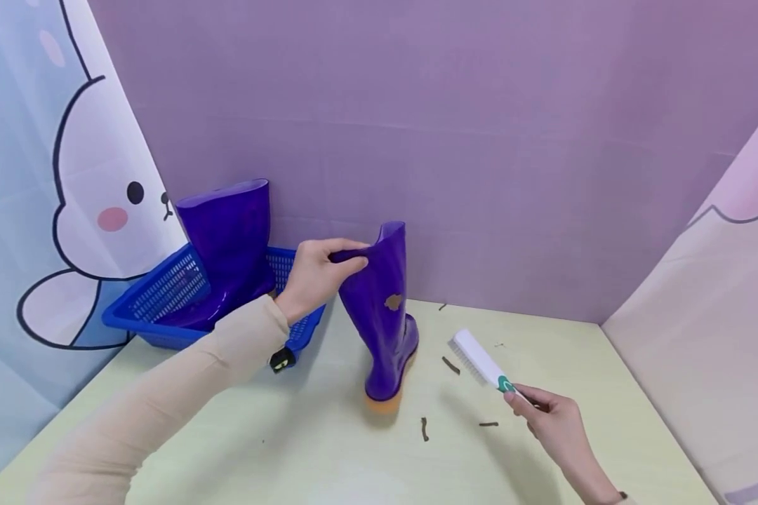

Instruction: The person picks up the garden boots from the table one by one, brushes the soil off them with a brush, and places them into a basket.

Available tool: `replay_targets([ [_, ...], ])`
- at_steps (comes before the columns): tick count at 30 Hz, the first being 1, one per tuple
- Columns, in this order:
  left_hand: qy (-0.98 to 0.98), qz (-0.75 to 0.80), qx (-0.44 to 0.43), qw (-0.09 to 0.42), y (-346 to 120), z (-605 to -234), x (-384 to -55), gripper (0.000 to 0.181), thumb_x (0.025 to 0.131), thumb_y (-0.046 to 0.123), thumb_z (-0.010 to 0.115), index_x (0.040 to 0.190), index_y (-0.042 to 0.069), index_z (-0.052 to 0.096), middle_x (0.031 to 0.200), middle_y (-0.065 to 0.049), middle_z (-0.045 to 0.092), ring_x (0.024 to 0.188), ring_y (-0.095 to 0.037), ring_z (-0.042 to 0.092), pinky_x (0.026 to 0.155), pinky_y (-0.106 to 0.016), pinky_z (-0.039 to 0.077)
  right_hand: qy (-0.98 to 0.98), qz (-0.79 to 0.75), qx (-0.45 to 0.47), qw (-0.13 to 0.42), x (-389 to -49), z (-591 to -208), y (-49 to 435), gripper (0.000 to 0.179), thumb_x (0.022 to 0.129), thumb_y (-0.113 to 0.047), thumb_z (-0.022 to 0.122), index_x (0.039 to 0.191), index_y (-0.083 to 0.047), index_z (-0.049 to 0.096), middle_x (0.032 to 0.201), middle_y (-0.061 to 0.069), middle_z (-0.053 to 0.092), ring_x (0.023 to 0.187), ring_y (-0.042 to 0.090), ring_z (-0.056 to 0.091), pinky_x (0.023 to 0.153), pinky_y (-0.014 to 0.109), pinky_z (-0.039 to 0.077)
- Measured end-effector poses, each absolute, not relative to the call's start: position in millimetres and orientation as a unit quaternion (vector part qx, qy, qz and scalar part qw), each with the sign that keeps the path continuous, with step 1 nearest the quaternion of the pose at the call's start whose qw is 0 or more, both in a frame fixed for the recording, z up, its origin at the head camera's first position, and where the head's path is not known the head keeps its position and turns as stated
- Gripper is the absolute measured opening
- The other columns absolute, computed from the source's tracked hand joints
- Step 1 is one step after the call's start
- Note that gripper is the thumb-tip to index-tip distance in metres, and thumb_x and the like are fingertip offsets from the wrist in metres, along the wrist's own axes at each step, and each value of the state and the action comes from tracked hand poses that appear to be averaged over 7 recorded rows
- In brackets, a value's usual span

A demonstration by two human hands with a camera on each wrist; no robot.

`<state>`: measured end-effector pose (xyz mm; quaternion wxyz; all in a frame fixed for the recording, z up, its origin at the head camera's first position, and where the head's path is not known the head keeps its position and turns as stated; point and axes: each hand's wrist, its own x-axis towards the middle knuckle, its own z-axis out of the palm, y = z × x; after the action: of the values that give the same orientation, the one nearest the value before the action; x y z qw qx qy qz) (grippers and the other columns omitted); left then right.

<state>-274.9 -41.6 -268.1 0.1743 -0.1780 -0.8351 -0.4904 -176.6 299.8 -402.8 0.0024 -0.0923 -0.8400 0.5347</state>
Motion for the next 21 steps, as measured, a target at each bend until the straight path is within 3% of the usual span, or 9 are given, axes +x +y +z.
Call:
replay_targets([
  [3, -0.827, -0.516, -0.168, 0.149, -50.8, -273.3, -267.7, 0.022, 0.081, 0.017, 0.069, 0.102, 0.013, 0.072, 0.098, -0.004, 0.071, 0.085, -0.012, 0.065, 0.069, -0.025, 0.052, -0.841, 0.534, -0.092, 0.001, -177.2, -403.2, 297.7, 0.041, 0.082, -0.026, 0.068, 0.112, 0.001, 0.064, 0.064, -0.007, 0.054, 0.043, 0.003, 0.033, 0.040, 0.020, 0.030],
  [8, -0.831, -0.527, -0.159, 0.086, -72.7, -286.8, -250.4, 0.023, 0.082, 0.020, 0.069, 0.105, 0.016, 0.070, 0.105, -0.003, 0.068, 0.085, -0.013, 0.064, 0.069, -0.027, 0.053, -0.840, 0.536, -0.088, -0.004, -177.4, -403.9, 293.5, 0.040, 0.082, -0.025, 0.069, 0.112, 0.001, 0.064, 0.064, -0.006, 0.056, 0.043, 0.003, 0.033, 0.040, 0.020, 0.030],
  [11, -0.837, -0.519, -0.152, 0.082, -86.0, -292.2, -245.4, 0.025, 0.082, 0.019, 0.069, 0.107, 0.016, 0.069, 0.109, -0.003, 0.066, 0.086, -0.011, 0.063, 0.068, -0.025, 0.053, -0.840, 0.535, -0.085, -0.005, -177.6, -403.5, 292.3, 0.040, 0.082, -0.026, 0.069, 0.112, 0.001, 0.064, 0.064, -0.006, 0.055, 0.044, 0.003, 0.033, 0.040, 0.020, 0.029],
  [16, -0.849, -0.499, -0.149, 0.087, -99.0, -294.9, -245.8, 0.033, 0.084, 0.021, 0.067, 0.117, 0.017, 0.064, 0.115, -0.003, 0.064, 0.071, -0.014, 0.058, 0.054, -0.021, 0.045, -0.841, 0.536, -0.081, -0.007, -178.3, -406.3, 289.0, 0.040, 0.081, -0.028, 0.069, 0.110, 0.000, 0.065, 0.064, -0.006, 0.056, 0.043, 0.003, 0.033, 0.039, 0.022, 0.029],
  [21, -0.855, -0.497, -0.133, 0.070, -105.3, -298.8, -241.7, 0.044, 0.083, 0.028, 0.067, 0.125, 0.020, 0.057, 0.116, -0.003, 0.061, 0.068, -0.020, 0.052, 0.057, -0.024, 0.046, -0.836, 0.543, -0.077, -0.020, -177.6, -410.6, 279.7, 0.039, 0.080, -0.027, 0.070, 0.110, -0.002, 0.066, 0.066, -0.005, 0.057, 0.044, 0.003, 0.034, 0.040, 0.020, 0.029],
])
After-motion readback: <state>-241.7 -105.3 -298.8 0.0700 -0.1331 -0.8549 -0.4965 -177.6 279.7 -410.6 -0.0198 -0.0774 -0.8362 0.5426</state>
